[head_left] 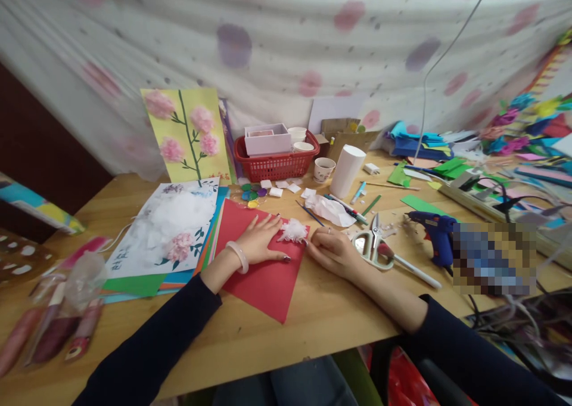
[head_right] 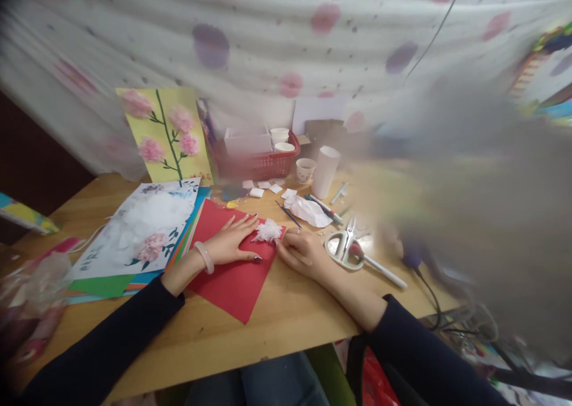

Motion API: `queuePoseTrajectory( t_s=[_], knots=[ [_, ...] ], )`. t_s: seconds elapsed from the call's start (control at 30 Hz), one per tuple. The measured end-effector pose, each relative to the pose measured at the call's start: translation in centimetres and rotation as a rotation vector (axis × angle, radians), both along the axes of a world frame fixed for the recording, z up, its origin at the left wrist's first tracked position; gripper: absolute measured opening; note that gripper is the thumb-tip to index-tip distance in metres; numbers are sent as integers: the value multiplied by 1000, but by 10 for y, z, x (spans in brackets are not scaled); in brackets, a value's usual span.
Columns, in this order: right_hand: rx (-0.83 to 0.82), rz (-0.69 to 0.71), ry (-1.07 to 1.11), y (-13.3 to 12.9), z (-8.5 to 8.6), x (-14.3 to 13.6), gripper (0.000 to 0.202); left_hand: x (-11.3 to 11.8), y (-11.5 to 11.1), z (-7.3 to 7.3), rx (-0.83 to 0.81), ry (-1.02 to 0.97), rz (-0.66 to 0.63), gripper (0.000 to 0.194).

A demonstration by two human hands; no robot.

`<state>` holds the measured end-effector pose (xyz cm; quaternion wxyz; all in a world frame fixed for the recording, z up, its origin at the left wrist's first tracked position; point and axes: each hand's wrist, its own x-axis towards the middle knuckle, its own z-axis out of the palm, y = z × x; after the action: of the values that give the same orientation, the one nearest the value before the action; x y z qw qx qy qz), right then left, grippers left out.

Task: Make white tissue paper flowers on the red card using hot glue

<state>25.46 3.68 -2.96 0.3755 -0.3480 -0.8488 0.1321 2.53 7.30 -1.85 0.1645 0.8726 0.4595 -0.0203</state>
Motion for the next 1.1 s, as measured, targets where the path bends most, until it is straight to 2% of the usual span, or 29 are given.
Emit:
queuePoseTrajectory(
  t_s=[0.2,0.27,0.63,0.83,1.0,1.1],
  knots=[
    [-163,-271,170,0,0,-6,45,-1,1,-1,4,-7,-3,97],
    [-192,-322,211,-1,-1,-6,48,0,1,-1,-1,3,6,98],
    [-256,-387,356,-4,1,-6,49,0,0,-1,-9,8,20,97],
    [-332,-456,674,-2,2,-1,61,-1,-1,-3,-8,-15,3,98],
    [-390,-441,771,3,5,-1,59,3,-7,-12,39,-69,10,95],
    [-379,-419,781,1,8,-2,58,-5,-6,0,82,-76,22,86]
  ],
)
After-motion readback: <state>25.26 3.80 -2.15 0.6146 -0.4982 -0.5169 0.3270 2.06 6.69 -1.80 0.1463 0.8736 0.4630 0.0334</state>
